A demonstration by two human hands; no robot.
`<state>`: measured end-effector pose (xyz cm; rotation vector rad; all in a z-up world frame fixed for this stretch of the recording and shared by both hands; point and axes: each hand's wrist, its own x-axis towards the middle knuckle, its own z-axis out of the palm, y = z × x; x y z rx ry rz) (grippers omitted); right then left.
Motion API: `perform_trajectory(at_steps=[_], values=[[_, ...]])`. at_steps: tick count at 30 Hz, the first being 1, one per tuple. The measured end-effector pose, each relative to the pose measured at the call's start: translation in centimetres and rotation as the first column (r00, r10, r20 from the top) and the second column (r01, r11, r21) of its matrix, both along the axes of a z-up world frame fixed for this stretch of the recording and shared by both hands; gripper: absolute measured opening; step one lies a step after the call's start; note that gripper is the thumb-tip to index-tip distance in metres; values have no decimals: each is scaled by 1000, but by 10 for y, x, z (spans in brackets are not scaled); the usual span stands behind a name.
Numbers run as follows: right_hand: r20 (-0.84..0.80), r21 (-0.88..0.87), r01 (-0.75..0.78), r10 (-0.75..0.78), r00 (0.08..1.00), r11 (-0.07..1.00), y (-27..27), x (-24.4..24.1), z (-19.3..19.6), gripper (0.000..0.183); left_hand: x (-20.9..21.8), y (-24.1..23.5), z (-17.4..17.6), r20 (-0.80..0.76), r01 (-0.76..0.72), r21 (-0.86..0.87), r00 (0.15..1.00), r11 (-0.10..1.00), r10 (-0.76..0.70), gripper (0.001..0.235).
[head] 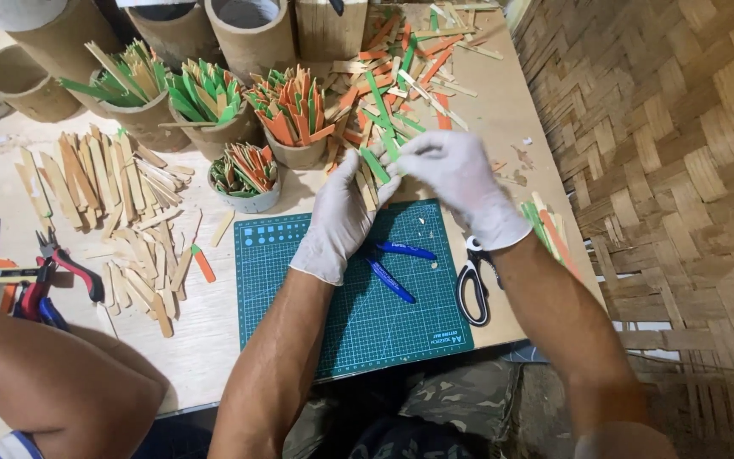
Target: Joining and cutting colored popsicle sticks to assemble a craft project.
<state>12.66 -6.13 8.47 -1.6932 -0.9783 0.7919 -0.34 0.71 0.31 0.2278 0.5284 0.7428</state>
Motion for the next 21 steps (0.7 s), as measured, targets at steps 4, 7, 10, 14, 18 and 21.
perform_trajectory(at_steps=[4, 7, 10, 14, 18, 21], values=[[106, 95, -146, 136, 985, 985, -7, 2, -20, 19, 1, -4, -7, 13, 7, 3, 1000, 1000, -7, 61], [281, 52, -14, -1, 960, 999, -13, -5, -22, 14, 2, -10, -2, 20, 8, 13, 1000, 1000, -8, 56], [428, 65, 7, -35, 903, 998, -18, -10, -34, 18, 4, -11, -3, 67, -15, -80, 998, 997, 21, 47], [482, 41, 119, -124, 867, 992, -19, -15, -37, 17, 1, -12, 5, 86, -28, -69, 996, 997, 34, 43], [328, 37, 160, -164, 930, 986, -17, -10, -49, 11, 4, -10, -12, 118, -80, -120, 989, 990, 94, 39], [202, 72, 122, -134, 970, 990, -17, -2, -48, 5, 4, -14, 0, 85, -65, -73, 994, 995, 71, 35]])
